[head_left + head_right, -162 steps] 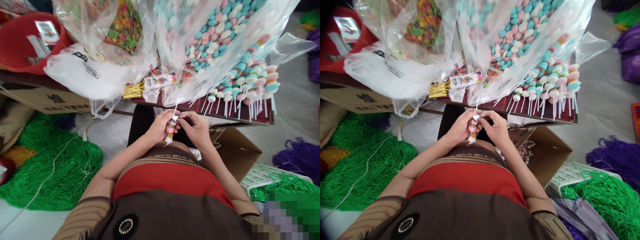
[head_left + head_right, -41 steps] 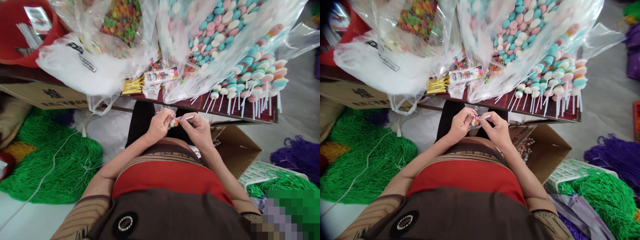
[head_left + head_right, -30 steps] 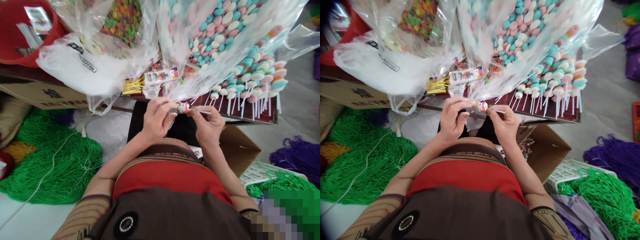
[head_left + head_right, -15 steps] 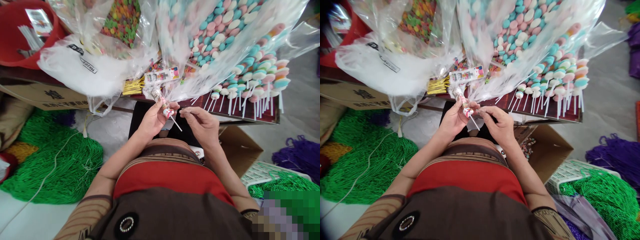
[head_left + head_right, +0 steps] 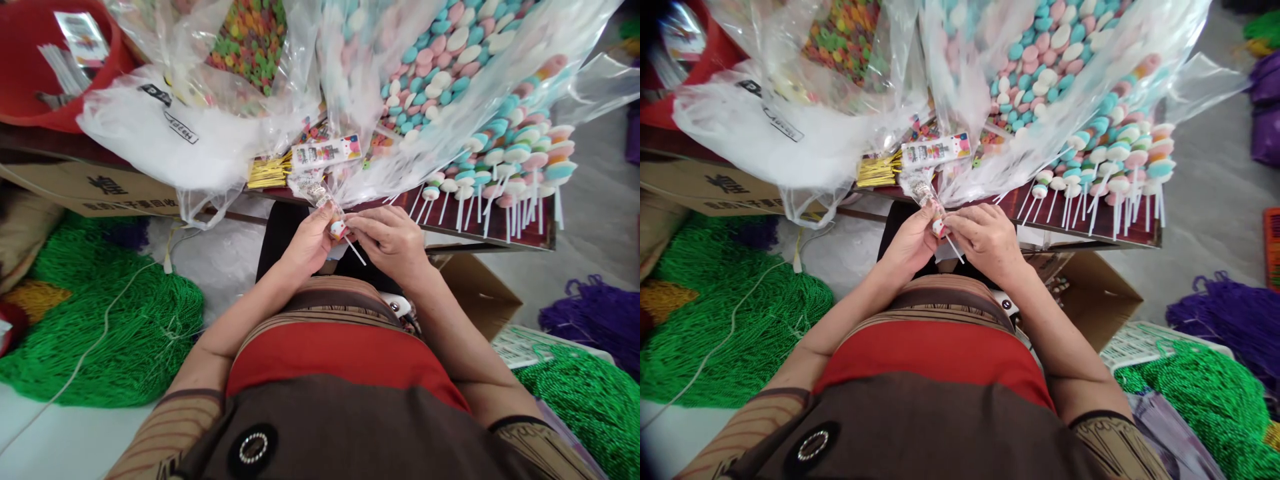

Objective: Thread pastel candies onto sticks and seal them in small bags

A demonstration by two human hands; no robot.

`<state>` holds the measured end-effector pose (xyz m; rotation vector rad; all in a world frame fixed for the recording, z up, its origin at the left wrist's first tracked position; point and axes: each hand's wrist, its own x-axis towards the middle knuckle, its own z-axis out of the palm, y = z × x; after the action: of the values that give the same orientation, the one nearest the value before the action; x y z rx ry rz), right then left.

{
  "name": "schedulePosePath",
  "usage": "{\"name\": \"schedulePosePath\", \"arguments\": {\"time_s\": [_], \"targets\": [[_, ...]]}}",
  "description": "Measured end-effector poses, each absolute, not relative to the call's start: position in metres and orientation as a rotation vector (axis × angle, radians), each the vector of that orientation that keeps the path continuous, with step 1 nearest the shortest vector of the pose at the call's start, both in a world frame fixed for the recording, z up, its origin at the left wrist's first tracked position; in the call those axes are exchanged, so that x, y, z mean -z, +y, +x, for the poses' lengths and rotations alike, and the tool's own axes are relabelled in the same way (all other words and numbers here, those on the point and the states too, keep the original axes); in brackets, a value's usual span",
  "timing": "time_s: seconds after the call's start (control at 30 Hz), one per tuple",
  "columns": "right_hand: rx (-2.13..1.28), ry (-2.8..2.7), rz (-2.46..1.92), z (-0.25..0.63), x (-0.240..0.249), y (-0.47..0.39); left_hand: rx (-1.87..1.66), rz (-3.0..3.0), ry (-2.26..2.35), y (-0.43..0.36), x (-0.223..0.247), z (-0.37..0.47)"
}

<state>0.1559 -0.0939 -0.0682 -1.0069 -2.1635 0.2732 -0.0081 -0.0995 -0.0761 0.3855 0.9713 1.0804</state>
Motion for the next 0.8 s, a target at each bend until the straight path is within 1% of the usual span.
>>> {"name": "schedulePosePath", "arguments": {"time_s": [0.17,0.37,0.8], "targets": [[-0.287,-2.228,-1.022,0.158,0.065,-0.090,-1.070,0.353,0.972,-0.099,0.076,-0.008],[-0.145,-2.310,-0.970,0.156,0.066,-0.086,-1.078,0.337,0.983,-0.098,0.075,-0.009],[-0.018,-2.584,-0.967,0.154,0.060,-0.078,-1.056,0.284,1.019,-0.096,0.075,-0.009]]}}
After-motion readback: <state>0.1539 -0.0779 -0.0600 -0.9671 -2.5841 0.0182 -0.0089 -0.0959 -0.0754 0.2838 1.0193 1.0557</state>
